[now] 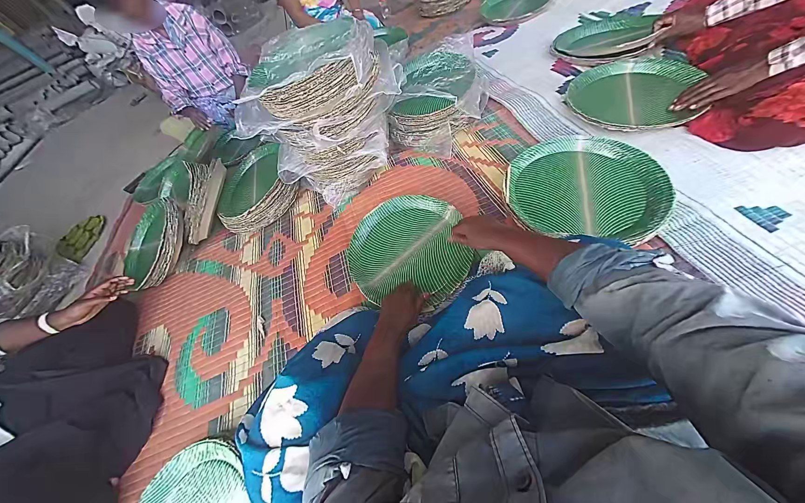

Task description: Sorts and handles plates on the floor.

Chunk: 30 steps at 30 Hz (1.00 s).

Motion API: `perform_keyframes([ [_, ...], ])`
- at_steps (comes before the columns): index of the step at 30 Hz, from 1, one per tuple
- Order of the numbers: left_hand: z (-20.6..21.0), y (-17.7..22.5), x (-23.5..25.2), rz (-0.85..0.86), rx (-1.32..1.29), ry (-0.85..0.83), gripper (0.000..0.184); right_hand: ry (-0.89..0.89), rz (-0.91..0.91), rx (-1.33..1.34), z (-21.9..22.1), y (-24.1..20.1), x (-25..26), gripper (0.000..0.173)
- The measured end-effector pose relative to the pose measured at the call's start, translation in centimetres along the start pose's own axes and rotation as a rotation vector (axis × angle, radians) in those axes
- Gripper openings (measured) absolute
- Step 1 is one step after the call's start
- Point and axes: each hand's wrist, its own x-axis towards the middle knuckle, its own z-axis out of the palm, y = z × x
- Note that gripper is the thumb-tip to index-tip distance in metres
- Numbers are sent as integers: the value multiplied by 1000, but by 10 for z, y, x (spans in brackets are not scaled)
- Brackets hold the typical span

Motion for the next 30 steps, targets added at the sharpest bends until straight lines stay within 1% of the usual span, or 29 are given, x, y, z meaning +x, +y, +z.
perform_keyframes([
  [2,4,-1,1,-3,-44,-4,55,156,330,23,-10,21,4,47],
  [3,4,0,1,-17,-35,-5,53,193,490,50,-12,30,4,50],
  [4,2,2,1,-43,-10,-20,51,170,636,51,-14,36,3,51],
  [5,0,4,2,-70,17,-37,51,90,747,36,-14,41,2,48],
  [7,0,5,3,-94,26,-54,54,-54,847,18,-11,48,-1,33],
  [8,0,5,3,-96,10,-59,55,-78,863,32,-12,50,-1,29],
  [10,0,4,2,-98,-23,-65,56,-67,879,39,-10,53,2,25],
  [12,-2,2,3,-104,-47,-63,58,-11,878,40,-12,58,5,25],
  [14,-3,1,2,-100,-61,-37,59,84,848,42,-13,63,1,26],
  [15,-3,1,2,-96,-66,3,61,151,828,25,-14,67,-1,27],
  [16,-3,1,1,-95,-73,65,64,243,779,6,-15,70,-3,25],
  [17,-2,2,1,-85,-82,165,66,340,688,-22,-18,71,-5,23],
  [18,1,2,1,-55,-77,324,68,441,555,-52,-20,67,-7,21],
  [19,5,0,2,1,-53,551,68,528,390,-73,-20,59,-7,21],
  [20,8,-2,6,68,-5,791,65,575,200,-69,-17,48,-5,22],
  [21,8,-4,11,120,57,980,63,555,23,-64,-13,35,-4,24],
  [22,6,-3,13,143,104,1087,61,499,-150,-62,-7,22,-3,26],
  [23,5,-3,14,150,142,1131,60,353,-276,-45,-3,6,-5,31],
  [24,6,-4,14,163,160,1119,58,197,-371,-33,2,-10,-6,37],
  [25,7,-5,11,172,152,1039,55,75,-449,-35,7,-21,-5,40],
  [26,8,-5,7,161,110,885,51,-1,-498,-34,10,-26,-2,42],
  [27,7,-4,2,122,56,663,50,-48,-497,-15,12,-25,0,43],
  [28,2,-1,-2,56,10,394,52,-59,-435,0,11,-19,2,43],
  [29,-2,2,-3,8,-15,188,55,-21,-320,9,8,-11,1,43],
  [30,-4,4,-3,-19,-33,65,56,59,-169,5,5,0,1,43],
])
